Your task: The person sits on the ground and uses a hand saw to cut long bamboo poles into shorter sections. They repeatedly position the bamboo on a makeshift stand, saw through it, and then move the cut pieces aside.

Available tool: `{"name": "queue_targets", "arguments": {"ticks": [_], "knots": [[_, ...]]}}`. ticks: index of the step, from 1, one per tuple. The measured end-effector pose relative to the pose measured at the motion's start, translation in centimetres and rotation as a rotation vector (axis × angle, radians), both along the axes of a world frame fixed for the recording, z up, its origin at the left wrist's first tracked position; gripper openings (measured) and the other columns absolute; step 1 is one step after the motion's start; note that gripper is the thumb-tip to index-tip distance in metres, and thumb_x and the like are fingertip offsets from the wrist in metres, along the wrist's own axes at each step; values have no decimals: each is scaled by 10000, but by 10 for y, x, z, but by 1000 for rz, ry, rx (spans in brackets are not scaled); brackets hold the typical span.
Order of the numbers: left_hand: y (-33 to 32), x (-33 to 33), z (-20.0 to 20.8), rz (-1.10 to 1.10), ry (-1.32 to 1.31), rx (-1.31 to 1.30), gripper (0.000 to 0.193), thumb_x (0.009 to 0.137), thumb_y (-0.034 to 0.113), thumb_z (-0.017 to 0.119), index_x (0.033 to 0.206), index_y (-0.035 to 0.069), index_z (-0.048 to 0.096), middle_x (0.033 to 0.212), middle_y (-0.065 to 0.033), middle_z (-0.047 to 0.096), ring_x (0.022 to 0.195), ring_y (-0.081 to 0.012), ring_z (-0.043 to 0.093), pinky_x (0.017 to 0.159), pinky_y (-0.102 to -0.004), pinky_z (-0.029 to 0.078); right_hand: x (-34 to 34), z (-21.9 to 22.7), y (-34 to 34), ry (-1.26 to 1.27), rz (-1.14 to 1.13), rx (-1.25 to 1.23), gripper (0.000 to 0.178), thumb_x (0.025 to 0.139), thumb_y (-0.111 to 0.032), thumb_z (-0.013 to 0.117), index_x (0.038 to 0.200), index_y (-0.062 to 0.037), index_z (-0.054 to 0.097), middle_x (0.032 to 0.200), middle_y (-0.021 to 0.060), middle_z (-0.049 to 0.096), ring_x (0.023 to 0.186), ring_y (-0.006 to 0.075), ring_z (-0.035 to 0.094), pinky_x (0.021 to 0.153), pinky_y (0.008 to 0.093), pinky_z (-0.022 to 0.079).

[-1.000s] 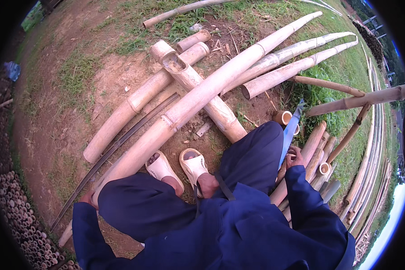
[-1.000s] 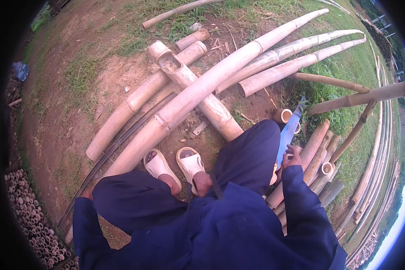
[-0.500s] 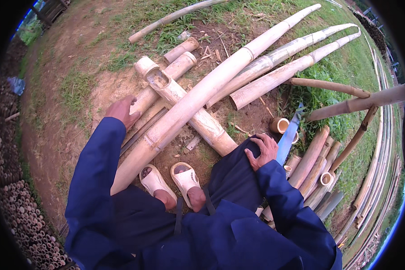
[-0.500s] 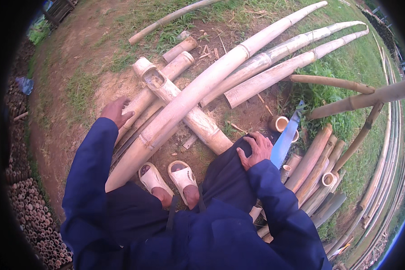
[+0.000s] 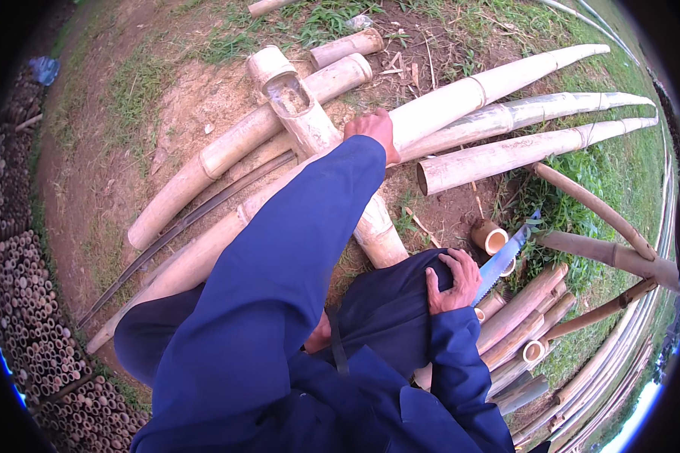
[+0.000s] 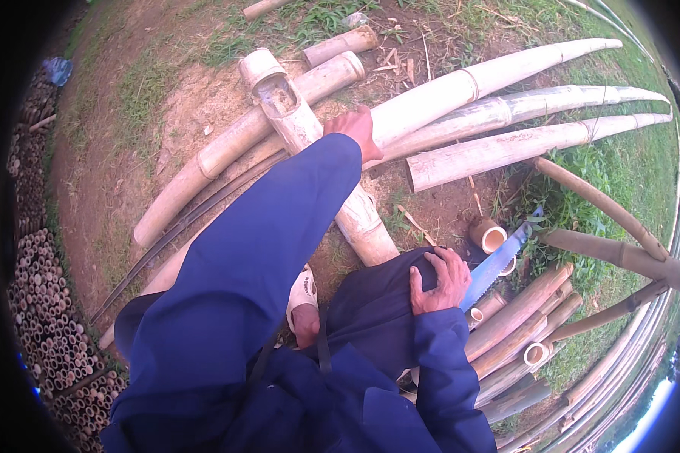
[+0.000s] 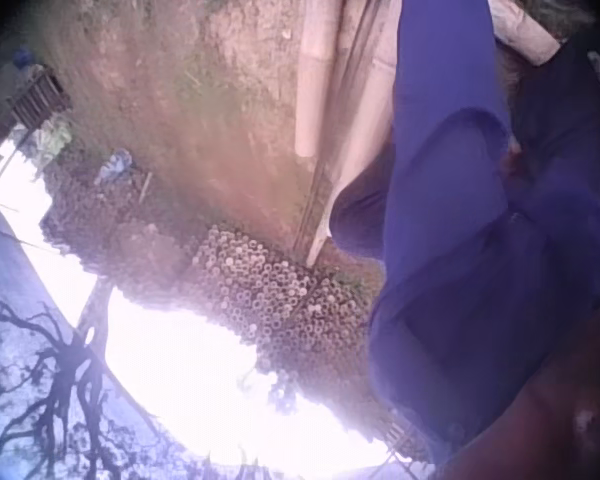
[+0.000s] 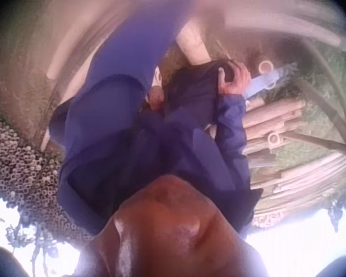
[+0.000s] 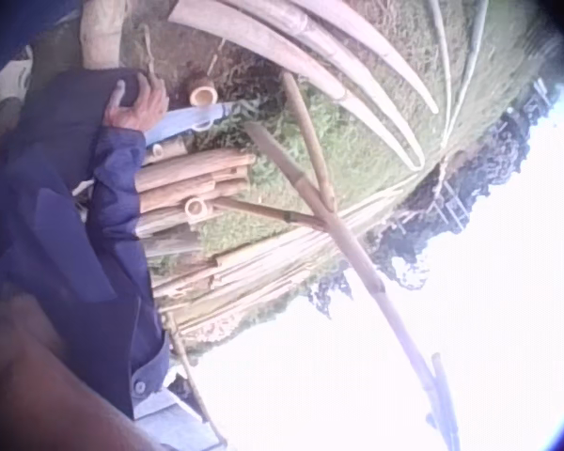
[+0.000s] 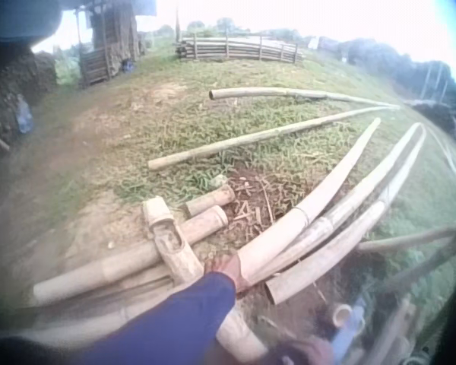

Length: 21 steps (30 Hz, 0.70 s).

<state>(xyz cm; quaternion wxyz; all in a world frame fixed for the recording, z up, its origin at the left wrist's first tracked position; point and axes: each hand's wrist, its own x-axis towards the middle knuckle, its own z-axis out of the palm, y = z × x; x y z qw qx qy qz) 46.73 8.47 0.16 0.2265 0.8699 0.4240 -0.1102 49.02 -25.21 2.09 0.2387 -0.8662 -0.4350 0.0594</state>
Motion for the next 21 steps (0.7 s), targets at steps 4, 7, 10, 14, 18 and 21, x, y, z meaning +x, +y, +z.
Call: {"name": "queue_targets", "arguments": {"ticks": [4, 7, 10, 14, 18, 21], "knots": [[10, -10, 0, -61, -81, -45, 885, 649, 396, 910, 1296, -76, 533, 1070, -223, 741, 1023, -352, 738, 945, -431, 574, 0, -3, -1, -49, 28, -58, 367, 758, -200, 825, 1093, -91, 723, 1228, 100, 685, 1229, 335, 600, 1096, 461, 411], [12, -27, -1, -101, -124, -95, 841, 641, 389, 908, 1251, -72, 556, 1053, -216, 744, 991, -350, 742, 938, -432, 573, 1, -13, -9, -63, 32, -82, 384, 737, -205, 828, 1092, -104, 723, 1233, 87, 679, 1242, 334, 588, 1107, 474, 392], [21, -58, 18, -107, -114, -186, 811, 631, 394, 903, 1212, -68, 575, 1038, -222, 739, 984, -355, 739, 932, -441, 569, 4, -17, -12, -83, 31, -80, 383, 737, -206, 832, 1090, -105, 724, 1234, 89, 680, 1232, 337, 595, 1101, 474, 398], [47, -153, 50, -101, -93, -143, 763, 637, 368, 885, 1188, -52, 567, 1044, -257, 716, 970, -395, 717, 888, -478, 554, 3, -15, -10, -66, 53, -84, 380, 746, -218, 840, 1090, -105, 723, 1238, 88, 680, 1237, 330, 589, 1099, 467, 394], [71, -290, 69, -49, -22, -95, 756, 624, 290, 874, 1227, -2, 524, 1036, -278, 696, 982, -470, 679, 889, -507, 526, 2, -14, -9, -85, 77, -79, 392, 756, -215, 838, 1111, -104, 715, 1255, 87, 670, 1248, 322, 580, 1099, 460, 391], [68, -410, 89, 11, -50, -58, 843, 595, 246, 885, 1314, 34, 499, 1090, -271, 680, 1055, -473, 652, 942, -507, 510, 1, -11, -8, -100, 88, -67, 388, 768, -213, 833, 1121, -108, 711, 1269, 87, 662, 1250, 322, 577, 1094, 457, 397]]}}
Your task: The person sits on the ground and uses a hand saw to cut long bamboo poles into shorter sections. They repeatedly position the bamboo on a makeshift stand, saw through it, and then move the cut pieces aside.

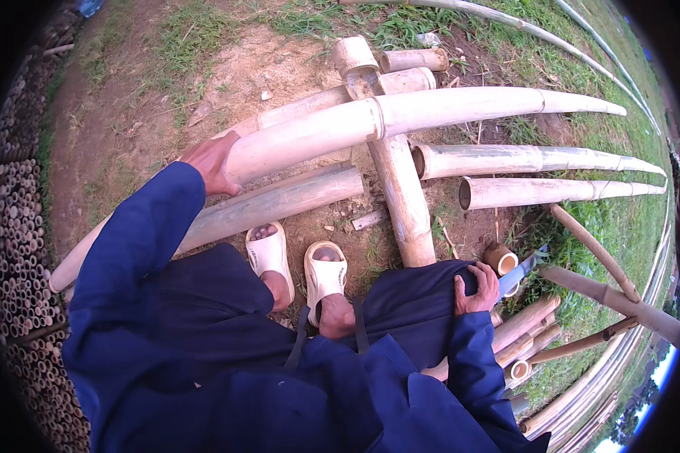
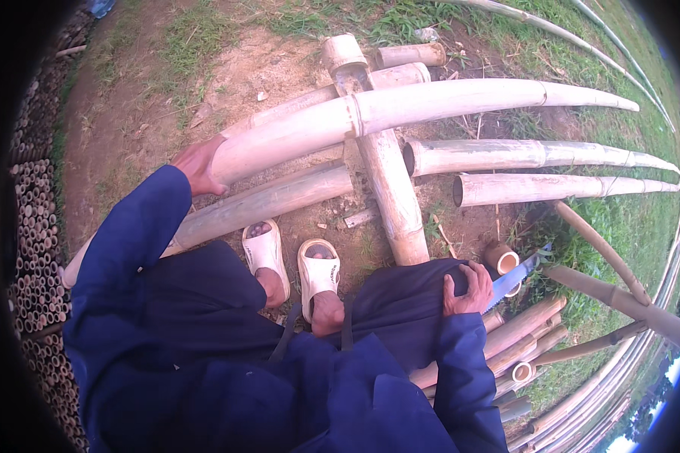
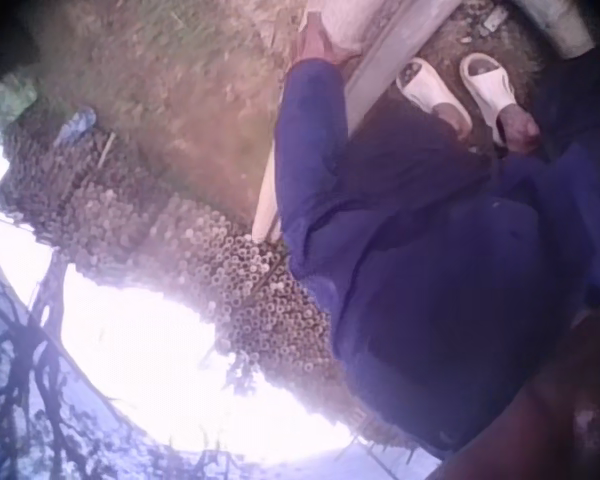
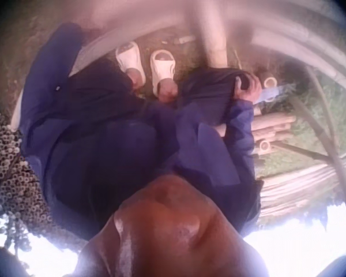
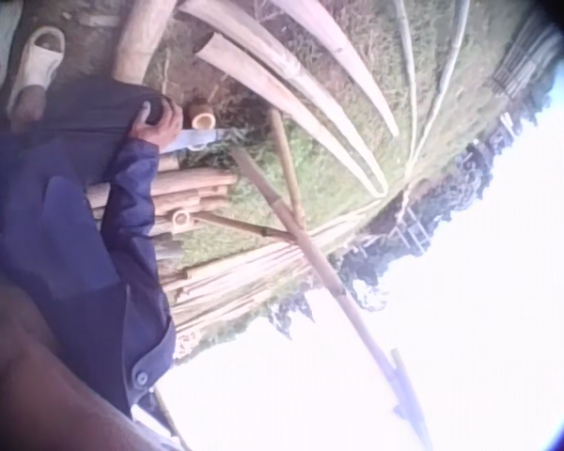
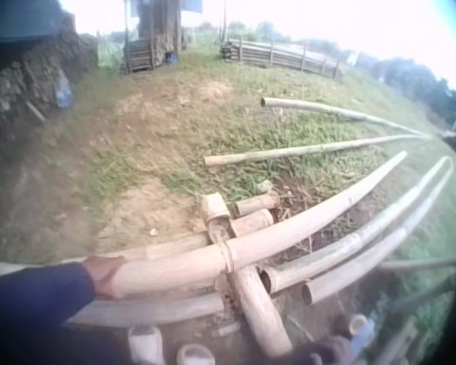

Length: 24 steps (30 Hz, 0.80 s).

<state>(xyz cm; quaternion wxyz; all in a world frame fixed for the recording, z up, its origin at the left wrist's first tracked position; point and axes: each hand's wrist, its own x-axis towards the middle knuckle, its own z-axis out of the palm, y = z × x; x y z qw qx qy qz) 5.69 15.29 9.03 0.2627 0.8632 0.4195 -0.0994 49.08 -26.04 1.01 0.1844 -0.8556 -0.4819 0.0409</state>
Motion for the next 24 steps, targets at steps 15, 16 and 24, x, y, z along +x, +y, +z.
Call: {"name": "queue_targets", "arguments": {"ticks": [15, 16, 24], "knots": [[-101, -366, -24, 212, 300, 309, 915, 495, 144, 890, 1326, 63, 516, 1237, -177, 631, 1169, -396, 602, 1025, -454, 467, -42, 26, 73, -18, 253, -69, 617, 841, -212, 795, 1398, -83, 564, 1311, 159, 615, 1238, 356, 577, 1072, 466, 411], [-107, -365, -30, 241, 330, 318, 907, 504, 134, 885, 1328, 58, 513, 1251, -170, 623, 1179, -384, 593, 1033, -451, 457, -56, 34, 102, 8, 339, 13, 608, 852, -197, 791, 1401, -72, 561, 1319, 169, 610, 1237, 359, 578, 1065, 463, 425], [-165, -349, -61, 325, 233, 573, 904, 560, 77, 874, 1376, 53, 486, 1290, -192, 580, 1207, -418, 554, 1070, -484, 419, -145, 78, 308, 179, 755, 244, 261, 951, -211, 715, 1152, -45, 707, 1072, 166, 716, 1011, 352, 685, 883, 423, 534]]}}
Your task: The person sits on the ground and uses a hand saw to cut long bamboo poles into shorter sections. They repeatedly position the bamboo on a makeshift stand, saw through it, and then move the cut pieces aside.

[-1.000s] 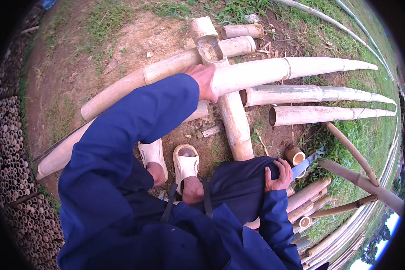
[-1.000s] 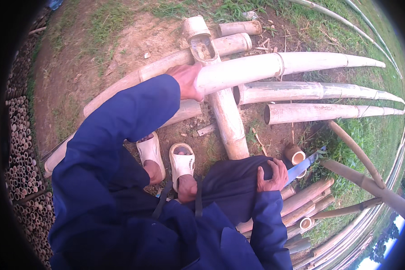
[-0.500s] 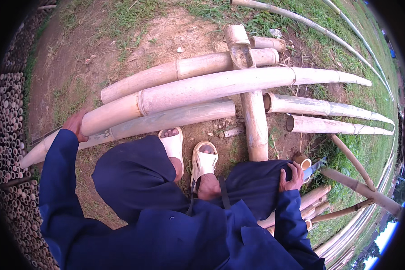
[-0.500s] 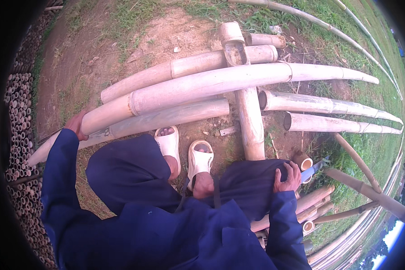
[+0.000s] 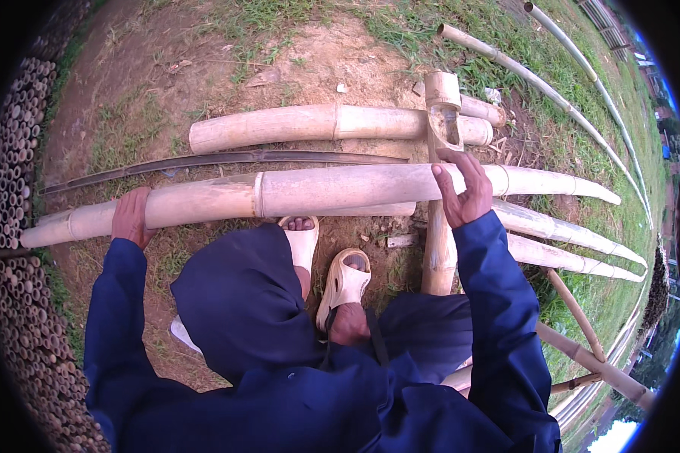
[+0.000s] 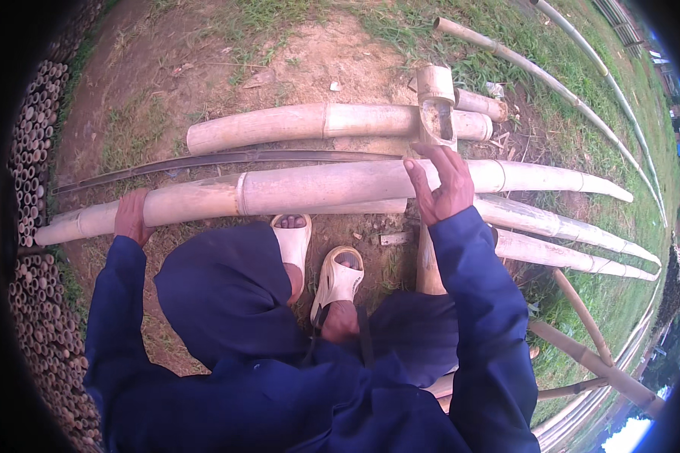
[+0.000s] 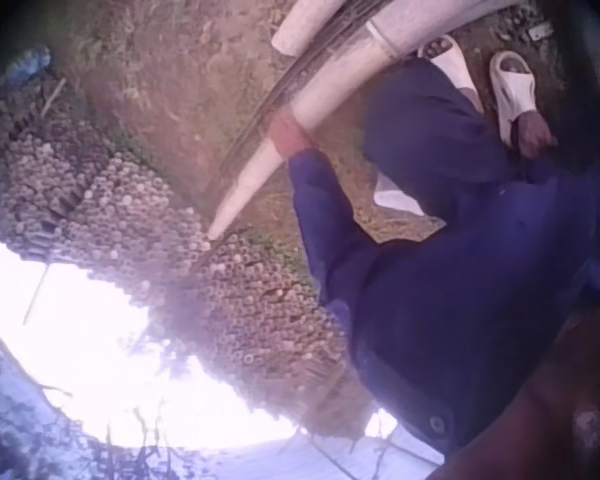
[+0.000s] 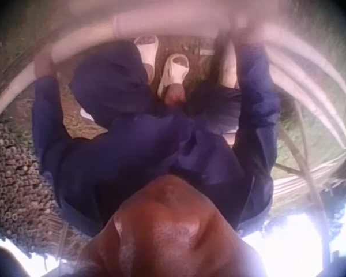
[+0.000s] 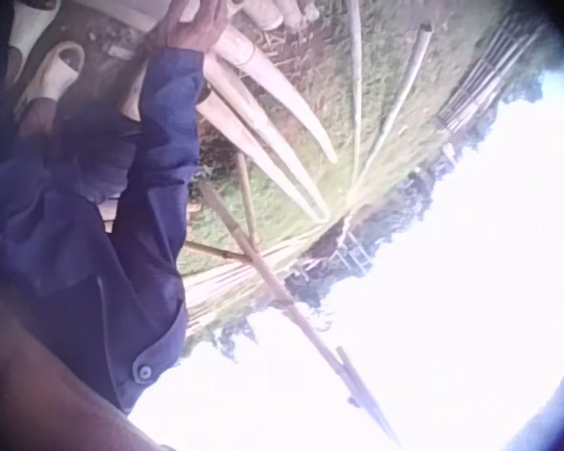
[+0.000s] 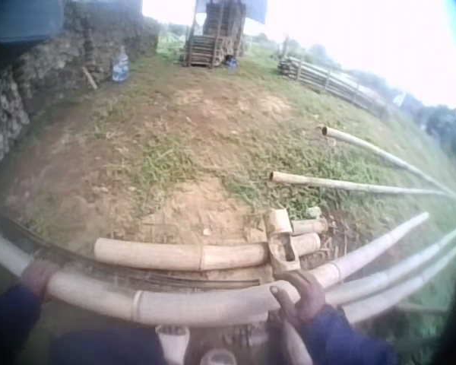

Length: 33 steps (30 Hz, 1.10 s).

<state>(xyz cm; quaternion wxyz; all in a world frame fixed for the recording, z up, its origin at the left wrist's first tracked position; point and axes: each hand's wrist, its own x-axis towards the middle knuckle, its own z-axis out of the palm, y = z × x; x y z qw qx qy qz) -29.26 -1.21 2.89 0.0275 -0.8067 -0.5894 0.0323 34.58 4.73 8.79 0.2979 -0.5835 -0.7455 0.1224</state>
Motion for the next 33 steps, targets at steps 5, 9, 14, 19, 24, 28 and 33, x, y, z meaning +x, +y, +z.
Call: {"name": "queue_targets", "arguments": {"ticks": [5, 9, 14, 19, 24, 28, 33], "knots": [[-19, 14, -10, -57, -19, 108, 1004, 587, 125, 895, 1477, 74, 434, 1475, -161, 514, 1415, -386, 456, 1179, -520, 341, -32, -50, 86, -250, 244, -497, 224, 956, -255, 645, 1064, -79, 734, 932, 220, 747, 927, 376, 726, 811, 495, 561], [-35, 8, -29, -35, 38, 200, 1012, 607, 142, 883, 1507, 104, 422, 1525, -134, 487, 1474, -348, 411, 1202, -522, 311, -55, -118, 128, -526, 469, -585, 226, 923, -237, 655, 1032, -53, 733, 958, 258, 734, 975, 425, 714, 880, 503, 566], [-45, 14, -44, 38, 32, 189, 1003, 605, 77, 850, 1514, 160, 435, 1525, -104, 489, 1471, -310, 421, 1199, -517, 304, -86, -177, 139, -853, 540, -653, 220, 904, -186, 653, 994, 3, 722, 951, 245, 740, 947, 398, 736, 854, 496, 588], [-56, 20, -44, 69, -2, 49, 1162, 456, 71, 894, 1517, 208, 438, 1499, -77, 506, 1455, -297, 440, 1183, -513, 315, -96, -207, 132, -923, 638, -473, 161, 900, -130, 633, 1000, -40, 721, 850, 181, 739, 856, 352, 750, 722, 448, 600], [-64, 20, -60, 50, 20, 92, 1211, 412, 92, 904, 1521, 218, 435, 1471, -62, 520, 1429, -287, 456, 1175, -515, 328, -90, -209, 122, -872, 629, -351, 155, 912, -132, 624, 1045, -67, 671, 862, 190, 702, 788, 371, 726, 669, 497, 570], [-69, 22, -63, 64, 41, 120, 1207, 442, 157, 926, 1535, 210, 418, 1460, -62, 520, 1419, -285, 456, 1180, -519, 324, -78, -180, 112, -711, 626, -317, 149, 901, -66, 591, 1045, -33, 603, 873, 232, 664, 761, 424, 709, 652, 502, 555], [-69, 23, -49, 160, 79, 31, 1221, 509, 298, 969, 1567, 203, 367, 1448, -71, 510, 1454, -287, 406, 1198, -519, 296, -84, -92, 87, -342, 515, -416, 194, 854, -54, 654, 1035, -28, 590, 921, 253, 688, 777, 440, 702, 675, 514, 528]]}}
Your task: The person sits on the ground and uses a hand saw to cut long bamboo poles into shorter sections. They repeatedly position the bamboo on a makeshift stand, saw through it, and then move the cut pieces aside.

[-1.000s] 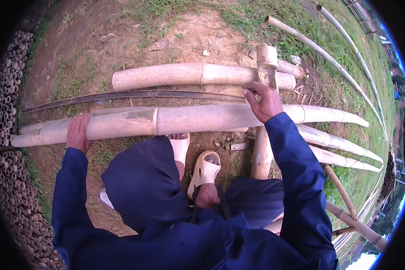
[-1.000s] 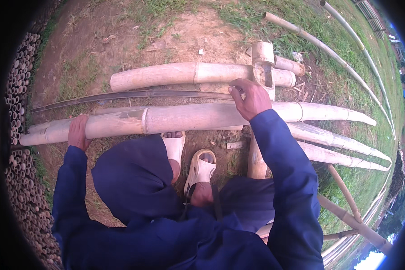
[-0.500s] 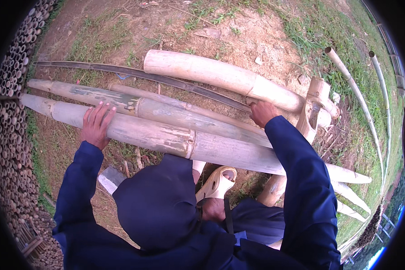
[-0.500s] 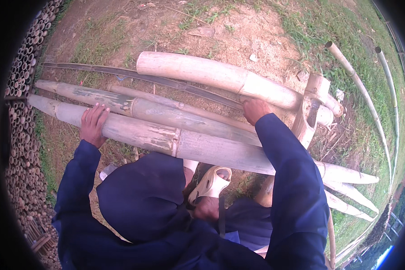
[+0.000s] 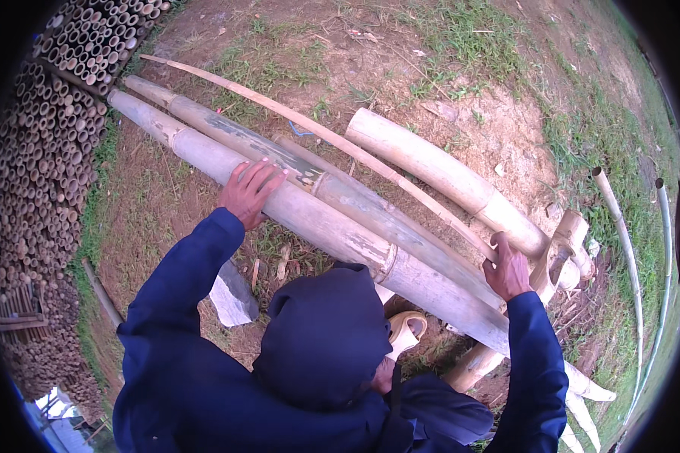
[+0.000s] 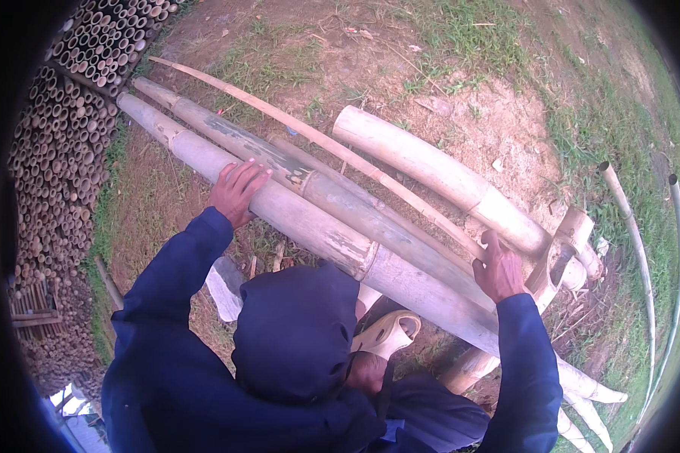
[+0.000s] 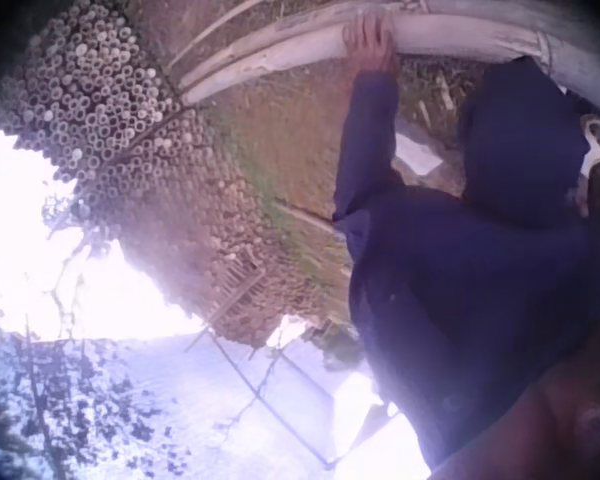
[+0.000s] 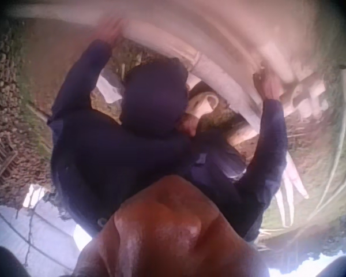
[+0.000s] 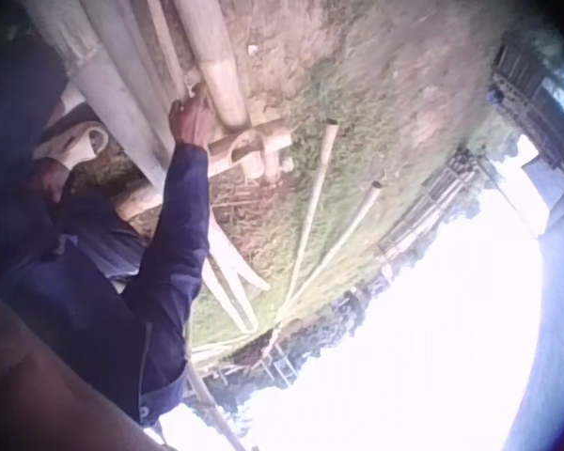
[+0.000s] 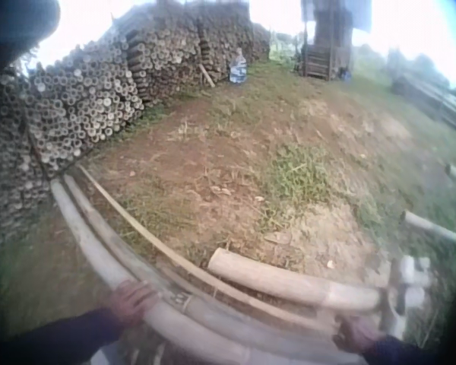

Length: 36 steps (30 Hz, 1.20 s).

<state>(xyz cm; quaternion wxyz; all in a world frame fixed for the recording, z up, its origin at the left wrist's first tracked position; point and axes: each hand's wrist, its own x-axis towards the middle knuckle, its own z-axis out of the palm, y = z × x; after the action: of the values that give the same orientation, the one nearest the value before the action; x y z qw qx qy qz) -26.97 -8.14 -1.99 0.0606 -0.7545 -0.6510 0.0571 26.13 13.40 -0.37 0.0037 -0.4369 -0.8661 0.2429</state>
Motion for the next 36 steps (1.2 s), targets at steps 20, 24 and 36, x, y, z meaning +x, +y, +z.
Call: {"name": "queue_targets", "arguments": {"ticks": [20, 24, 36], "knots": [[-7, 30, 2, 899, -2128, 607, 633, 995, 370, 594, 1506, 46, 406, 1431, -262, 530, 1304, -366, 568, 1076, -467, 457, 119, 79, -132, 93, -29, 145, 188, 755, -82, 761, 878, -8, 639, 782, 204, 643, 745, 441, 654, 682, 456, 514], [9, 65, 41, 1048, -2385, 894, 707, 1024, 537, 526, 1470, 0, 413, 1210, -231, 638, 1140, -305, 638, 916, -409, 527, 161, 85, -129, 49, 40, 294, 180, 728, -54, 715, 879, -42, 618, 764, 186, 624, 720, 425, 632, 667, 498, 500], [6, 103, 34, 1031, -2145, 638, 237, 1016, 284, 666, 1111, 81, 589, 872, -39, 665, 656, -145, 633, 625, -299, 526, 220, 100, -142, -2, 82, 434, 336, 845, -324, 716, 989, -32, 632, 818, 160, 579, 800, 392, 595, 730, 493, 458]]}}
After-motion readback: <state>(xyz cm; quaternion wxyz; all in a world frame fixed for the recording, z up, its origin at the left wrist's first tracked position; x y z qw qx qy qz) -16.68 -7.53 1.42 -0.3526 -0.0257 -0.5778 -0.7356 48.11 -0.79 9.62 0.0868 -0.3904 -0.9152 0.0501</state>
